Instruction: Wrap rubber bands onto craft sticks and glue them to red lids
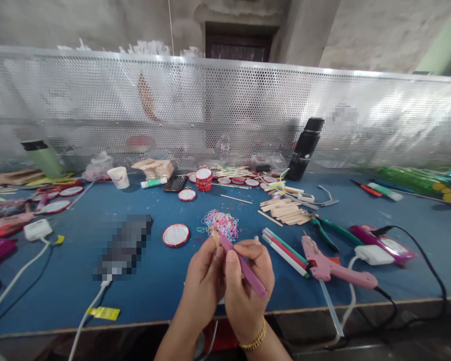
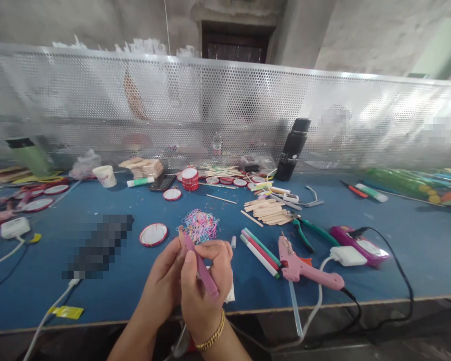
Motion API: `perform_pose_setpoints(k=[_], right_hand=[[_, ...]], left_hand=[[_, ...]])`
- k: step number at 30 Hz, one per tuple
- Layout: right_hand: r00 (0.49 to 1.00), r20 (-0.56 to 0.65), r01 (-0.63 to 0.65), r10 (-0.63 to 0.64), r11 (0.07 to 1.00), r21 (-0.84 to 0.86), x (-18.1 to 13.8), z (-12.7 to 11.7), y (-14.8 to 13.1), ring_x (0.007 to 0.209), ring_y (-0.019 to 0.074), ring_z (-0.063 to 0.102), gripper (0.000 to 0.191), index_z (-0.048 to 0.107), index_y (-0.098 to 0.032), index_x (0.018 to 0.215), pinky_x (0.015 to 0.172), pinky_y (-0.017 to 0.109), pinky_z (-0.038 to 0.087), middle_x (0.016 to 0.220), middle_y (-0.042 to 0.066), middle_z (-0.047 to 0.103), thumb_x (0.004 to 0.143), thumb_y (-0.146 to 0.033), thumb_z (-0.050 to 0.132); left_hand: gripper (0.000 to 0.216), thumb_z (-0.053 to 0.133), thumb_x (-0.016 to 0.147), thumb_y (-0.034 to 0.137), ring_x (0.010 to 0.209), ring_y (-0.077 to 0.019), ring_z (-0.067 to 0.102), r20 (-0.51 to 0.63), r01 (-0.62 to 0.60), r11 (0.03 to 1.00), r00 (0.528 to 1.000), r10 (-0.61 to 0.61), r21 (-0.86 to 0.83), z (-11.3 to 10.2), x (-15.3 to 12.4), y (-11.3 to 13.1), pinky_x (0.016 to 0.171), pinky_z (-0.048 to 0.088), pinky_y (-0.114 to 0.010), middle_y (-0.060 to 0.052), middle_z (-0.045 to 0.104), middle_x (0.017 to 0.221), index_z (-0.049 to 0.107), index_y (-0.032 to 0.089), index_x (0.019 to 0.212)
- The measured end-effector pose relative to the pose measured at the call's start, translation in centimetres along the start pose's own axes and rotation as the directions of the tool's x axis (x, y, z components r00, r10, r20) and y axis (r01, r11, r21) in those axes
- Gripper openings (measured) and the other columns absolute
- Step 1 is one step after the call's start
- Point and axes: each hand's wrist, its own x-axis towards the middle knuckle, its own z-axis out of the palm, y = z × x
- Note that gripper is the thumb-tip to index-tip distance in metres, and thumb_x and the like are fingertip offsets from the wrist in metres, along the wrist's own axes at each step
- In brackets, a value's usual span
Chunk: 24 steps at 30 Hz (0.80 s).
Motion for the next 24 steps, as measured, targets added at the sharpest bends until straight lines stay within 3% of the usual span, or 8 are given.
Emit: perform_pose_setpoints(k=[4, 9, 19, 24], right_hand=[[0.999, -0.032, 0.002, -0.001, 0.999, 0.034, 0.04, 0.01, 0.02, 0.081, 0.0169, 0.061, 0.007, 0.058, -0.022, 0.093, 0.073, 0.034, 0.053, 0.085, 0.0, 0.06, 0.097, -0.017, 0.059], [0.999, 0.035, 0.001, -0.003, 0.997, 0.074, -0.19, -0.11, 0.28, 0.085, 0.018, 0.062, 0.006, 0.058, -0.022, 0.096, 0.075, 0.036, 0.053, 0.089, 0.001, 0.06, 0.096, -0.017, 0.06], [1.0, -0.004, 0.014, -0.014, 1.0, 0.006, 0.05, -0.12, 0.01, 0.082, 0.017, 0.062, 0.007, 0.058, -0.022, 0.092, 0.076, 0.035, 0.052, 0.086, 0.001, 0.062, 0.097, -0.016, 0.059], [1.0, 0.002, 0.011, -0.011, 0.999, 0.034, 0.03, -0.14, 0.05, 0.082, 0.0174, 0.061, 0.007, 0.058, -0.022, 0.093, 0.073, 0.035, 0.053, 0.086, 0.001, 0.06, 0.097, -0.017, 0.059]], left_hand=[[0.04, 0.063, 0.097, 0.054, 0.069, -0.0127, 0.04, 0.013, -0.001, 1.0, 1.0, 0.001, 0.006, -0.04, 0.01, -0.14, 0.065, 0.038, -0.023, 0.002, 0.049, 0.075, 0.058, 0.019, 0.079], [0.041, 0.064, 0.095, 0.056, 0.066, -0.0119, 0.034, -0.002, 0.005, 1.0, 1.0, -0.005, -0.025, 0.07, -0.14, -0.36, 0.058, 0.033, -0.022, 0.003, 0.045, 0.072, 0.056, 0.019, 0.078], [0.036, 0.065, 0.096, 0.053, 0.078, -0.0143, 0.044, -0.013, -0.003, 1.0, 1.0, 0.003, -0.028, -0.1, 0.03, -0.49, 0.072, 0.041, -0.023, 0.0, 0.053, 0.082, 0.063, 0.019, 0.086], [0.038, 0.064, 0.097, 0.053, 0.072, -0.0132, 0.041, -0.009, 0.0, 1.0, 1.0, 0.0, -0.017, -0.21, 0.0, -0.57, 0.067, 0.038, -0.023, 0.002, 0.049, 0.078, 0.059, 0.019, 0.08]])
